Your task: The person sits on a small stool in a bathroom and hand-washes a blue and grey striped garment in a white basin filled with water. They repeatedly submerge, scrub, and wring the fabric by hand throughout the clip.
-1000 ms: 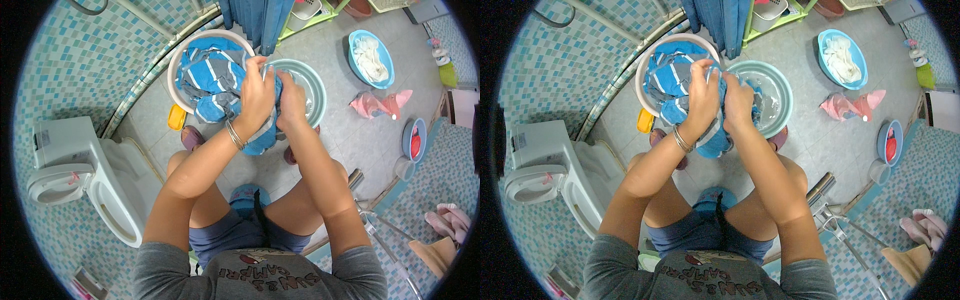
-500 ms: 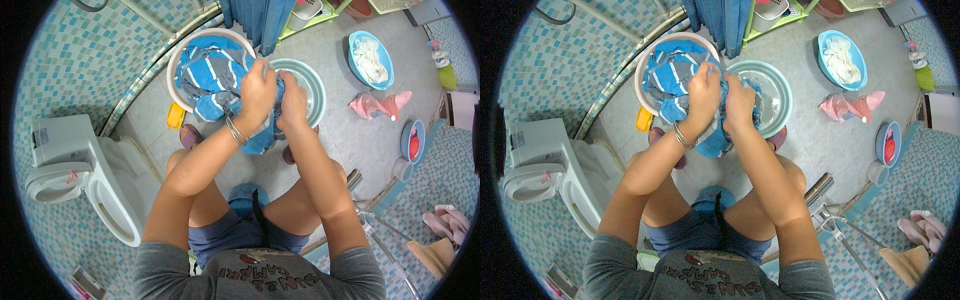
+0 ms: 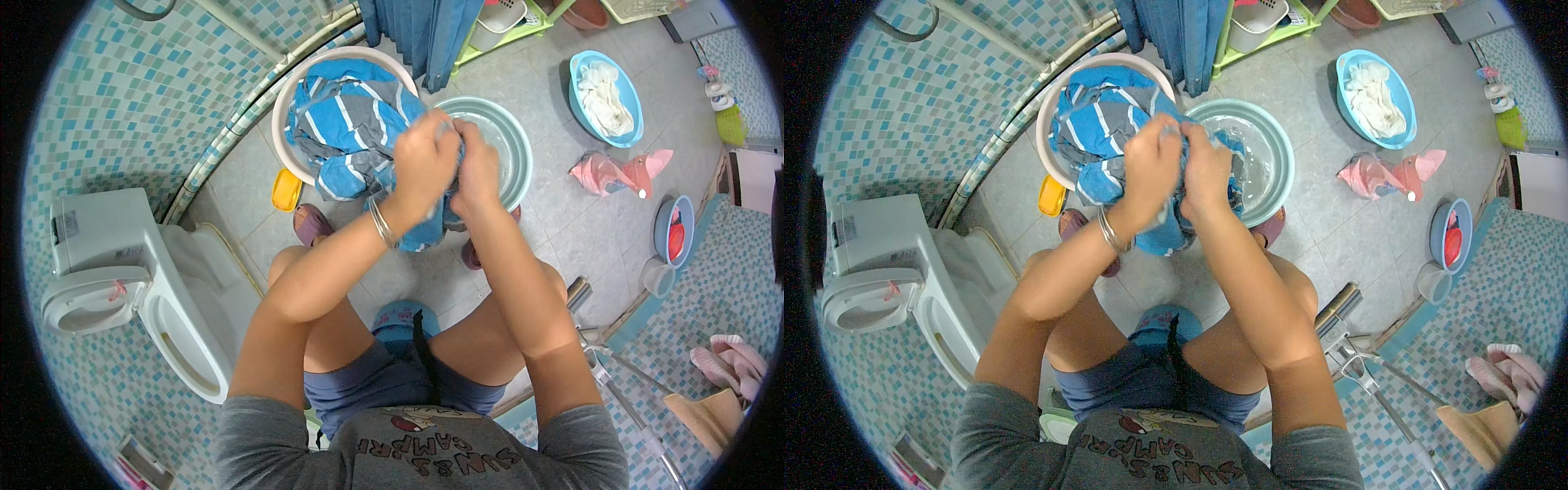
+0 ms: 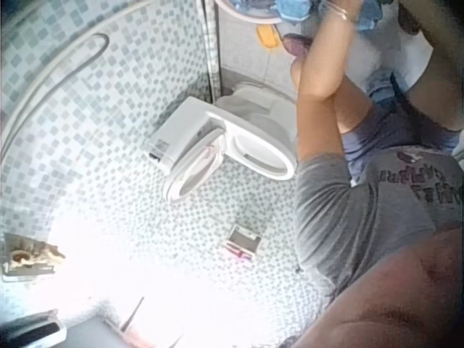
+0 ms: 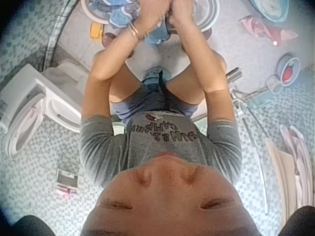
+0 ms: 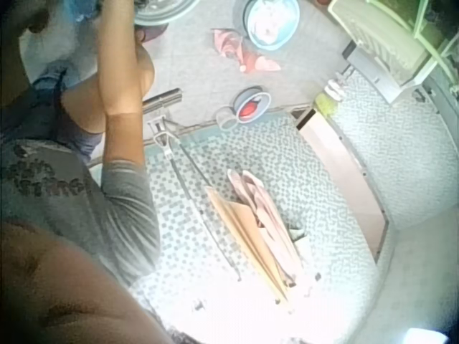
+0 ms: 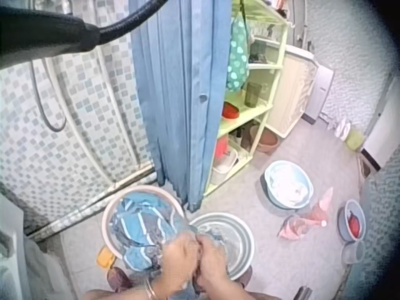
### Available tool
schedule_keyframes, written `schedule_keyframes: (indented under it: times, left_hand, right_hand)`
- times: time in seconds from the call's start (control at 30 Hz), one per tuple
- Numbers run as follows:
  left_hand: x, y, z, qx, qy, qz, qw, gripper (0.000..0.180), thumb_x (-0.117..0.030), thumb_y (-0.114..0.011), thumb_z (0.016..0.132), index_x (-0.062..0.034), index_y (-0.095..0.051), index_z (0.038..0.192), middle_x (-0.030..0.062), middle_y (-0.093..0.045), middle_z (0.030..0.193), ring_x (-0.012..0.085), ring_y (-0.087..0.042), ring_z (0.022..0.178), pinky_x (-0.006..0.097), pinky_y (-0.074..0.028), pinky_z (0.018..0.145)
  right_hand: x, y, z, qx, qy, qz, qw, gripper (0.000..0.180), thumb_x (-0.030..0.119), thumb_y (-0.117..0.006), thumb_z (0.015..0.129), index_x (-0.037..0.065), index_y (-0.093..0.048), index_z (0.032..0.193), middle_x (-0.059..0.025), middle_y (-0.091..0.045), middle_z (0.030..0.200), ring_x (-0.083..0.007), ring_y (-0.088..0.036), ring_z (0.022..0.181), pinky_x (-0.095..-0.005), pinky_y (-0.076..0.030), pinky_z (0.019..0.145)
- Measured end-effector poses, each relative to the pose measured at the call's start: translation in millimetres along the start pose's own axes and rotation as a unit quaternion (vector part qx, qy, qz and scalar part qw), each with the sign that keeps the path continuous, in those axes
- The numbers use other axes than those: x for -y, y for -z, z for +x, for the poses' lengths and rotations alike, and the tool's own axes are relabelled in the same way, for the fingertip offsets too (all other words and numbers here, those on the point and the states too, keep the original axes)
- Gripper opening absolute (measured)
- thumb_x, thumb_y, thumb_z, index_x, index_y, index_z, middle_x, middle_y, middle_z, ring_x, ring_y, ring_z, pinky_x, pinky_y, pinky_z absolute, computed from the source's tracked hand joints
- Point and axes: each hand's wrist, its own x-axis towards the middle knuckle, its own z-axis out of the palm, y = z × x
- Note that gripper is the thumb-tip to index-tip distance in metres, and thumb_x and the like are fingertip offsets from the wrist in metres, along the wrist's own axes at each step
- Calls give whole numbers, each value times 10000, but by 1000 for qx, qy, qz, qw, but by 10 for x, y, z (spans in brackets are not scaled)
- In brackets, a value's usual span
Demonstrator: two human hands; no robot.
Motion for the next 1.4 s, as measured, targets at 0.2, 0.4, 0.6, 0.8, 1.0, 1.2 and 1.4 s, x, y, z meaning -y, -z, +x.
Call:
schedule_keyframes:
  times: [0.2, 0.4, 0.6, 0.8, 1.0, 1.2, 1.4]
  left_hand:
    - [-75, 31, -121, -15, -66, 18, 998, 121, -102, -530, 739, 2, -568, 786, 193, -574, 688, 395, -574, 645, 432, -457, 569]
    - [-88, 62, -11, -15, 42, -24, 999, 121, -108, -512, 751, 1, -559, 775, 196, -558, 678, 395, -563, 640, 441, -452, 576]
    - [-85, 34, -204, 19, -89, 40, 995, 111, -105, -509, 721, -17, -554, 771, 184, -565, 719, 385, -567, 666, 438, -450, 580]
    - [143, 215, 142, 15, 122, -38, 992, 188, -158, -502, 840, 19, -563, 854, 213, -598, 787, 366, -594, 730, 417, -463, 647]
    - [345, 197, 34, 154, 37, 57, 986, 529, -351, -649, 818, 74, -487, 1087, 297, -559, 1008, 402, -557, 971, 416, -435, 848]
    - [543, 410, -30, 374, 148, 150, 903, 590, -386, -737, 720, 65, -564, 1058, 269, -619, 961, 409, -593, 926, 386, -468, 847]
    - [414, 546, 43, 248, 154, 104, 951, 337, -267, -654, 813, 7, -618, 1006, 204, -626, 892, 359, -609, 847, 376, -466, 773]
  right_hand:
    - [80, -117, 73, -52, 14, -53, 997, 291, 217, -604, 783, -74, -604, 795, -93, -602, 786, -172, -541, 687, -340, -428, 604]
    - [-74, -139, -108, -36, 38, 28, 998, 229, 168, -590, 801, -58, -603, 775, -83, -606, 783, -161, -539, 690, -316, -430, 633]
    - [-97, 2, 57, -23, 145, -170, 974, 307, 232, -577, 809, -71, -620, 784, -107, -591, 727, -155, -535, 644, -323, -418, 584]
    - [51, -158, -173, -5, -41, -7, 999, 299, 272, -586, 797, -25, -613, 813, -57, -570, 744, -143, -517, 661, -314, -417, 596]
    - [538, 149, 106, -21, -13, 144, 989, 220, 288, -518, 820, 72, -562, 818, -90, -613, 808, -251, -607, 770, -400, -487, 759]
    - [641, 175, 115, -30, 3, 156, 987, 206, 280, -531, 814, 75, -551, 805, -88, -609, 793, -254, -604, 762, -396, -486, 748]
    - [580, 294, 265, -24, 14, 48, 998, 243, 317, -614, 801, 79, -570, 826, -77, -606, 784, -224, -603, 755, -369, -490, 739]
